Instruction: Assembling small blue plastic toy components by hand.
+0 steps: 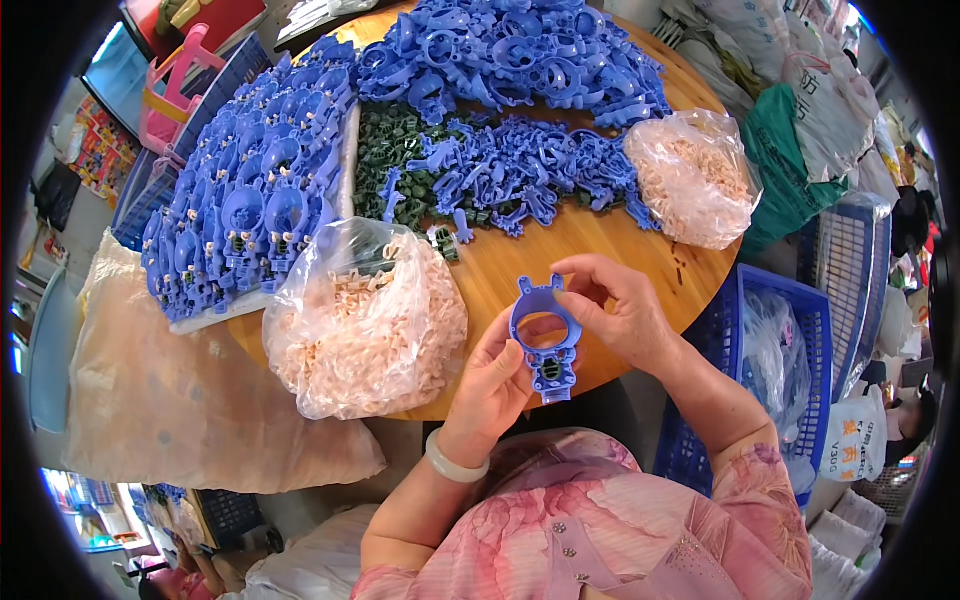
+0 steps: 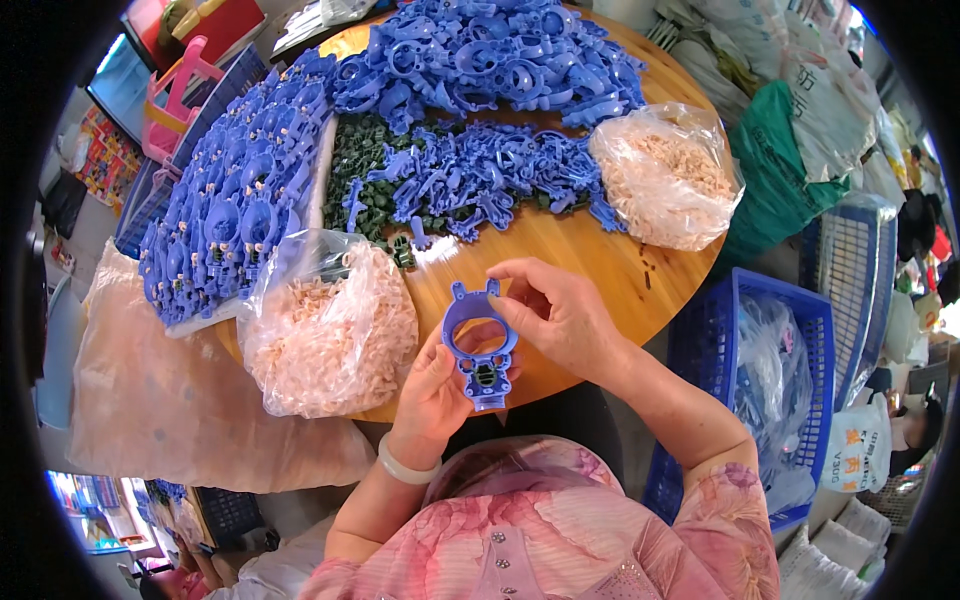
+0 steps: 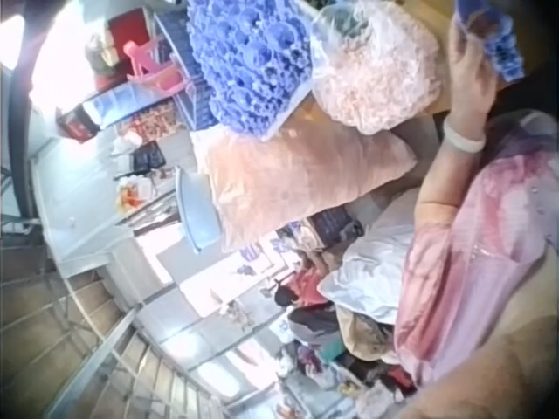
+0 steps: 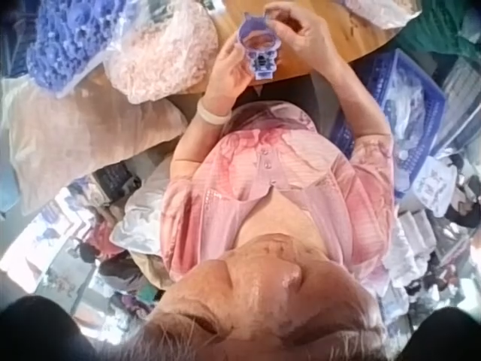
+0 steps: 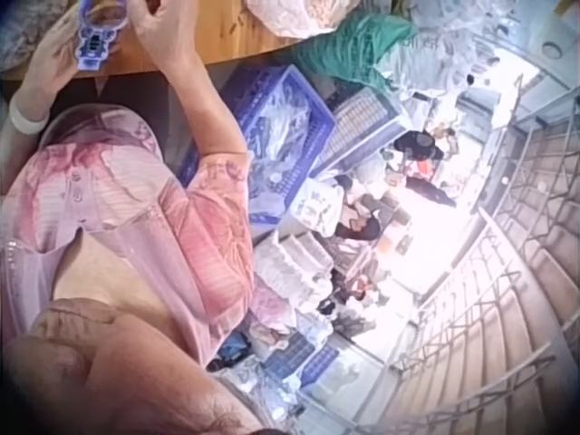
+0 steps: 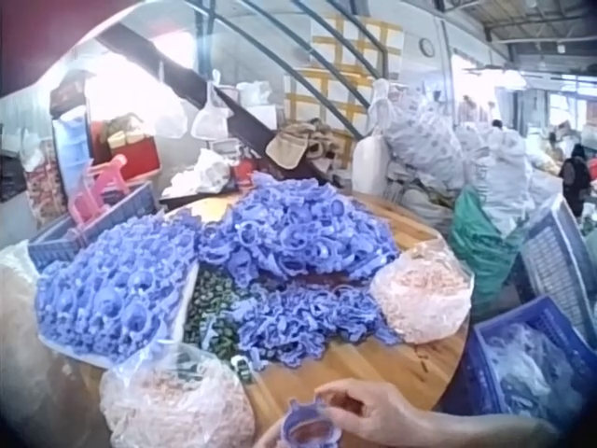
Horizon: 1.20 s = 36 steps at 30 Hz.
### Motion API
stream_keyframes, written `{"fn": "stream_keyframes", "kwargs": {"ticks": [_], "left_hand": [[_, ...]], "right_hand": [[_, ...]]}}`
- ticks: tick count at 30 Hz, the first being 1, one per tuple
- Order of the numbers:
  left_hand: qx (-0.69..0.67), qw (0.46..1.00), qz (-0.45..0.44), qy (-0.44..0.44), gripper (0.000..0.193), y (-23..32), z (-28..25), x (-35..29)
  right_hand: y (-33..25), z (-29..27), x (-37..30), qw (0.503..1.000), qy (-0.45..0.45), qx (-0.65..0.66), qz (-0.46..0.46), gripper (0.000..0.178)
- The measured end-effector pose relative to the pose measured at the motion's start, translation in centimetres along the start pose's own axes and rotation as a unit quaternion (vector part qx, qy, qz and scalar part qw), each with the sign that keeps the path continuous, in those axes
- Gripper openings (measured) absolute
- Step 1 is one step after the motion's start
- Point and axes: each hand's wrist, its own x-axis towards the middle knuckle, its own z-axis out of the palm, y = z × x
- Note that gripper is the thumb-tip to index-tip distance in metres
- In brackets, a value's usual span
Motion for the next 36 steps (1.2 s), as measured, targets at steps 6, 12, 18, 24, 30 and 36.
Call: {"fn": "stream_keyframes", "kwargs": {"ticks": [6, 12, 18, 24, 30, 36], "left_hand": [[-0.028, 0.999, -0.014, 0.032, 0.053, 0.6, 0.2, 0.0], [-0.026, 0.999, -0.029, 0.007, 0.055, 1.6, 0.8, -0.2], [-0.02, 0.998, -0.057, 0.013, 0.062, 1.8, 0.2, -1.5], [-0.075, 0.996, -0.055, -0.005, 0.058, 1.7, -0.2, -1.7], [-0.032, 0.999, -0.032, -0.018, 0.061, 1.1, -0.5, -1.7], [-0.032, 0.999, -0.024, -0.034, 0.06, 1.1, -1.0, -1.5]], "right_hand": [[-0.3, 0.2, 0.5, 0.999, -0.021, -0.044, 0.009, 0.021], [-0.6, -0.5, 1.8, 0.995, -0.076, 0.024, 0.056, 0.017], [-3.6, 1.3, 6.1, 0.991, -0.082, -0.057, -0.091, 0.009], [-5.7, 8.7, 12.4, 0.877, -0.186, -0.253, -0.364, 0.009], [-3.7, 11.9, 15.5, 0.764, -0.248, -0.478, -0.356, 0.01], [-3.4, 11.7, 16.0, 0.768, -0.293, -0.464, -0.331, 0.007]]}}
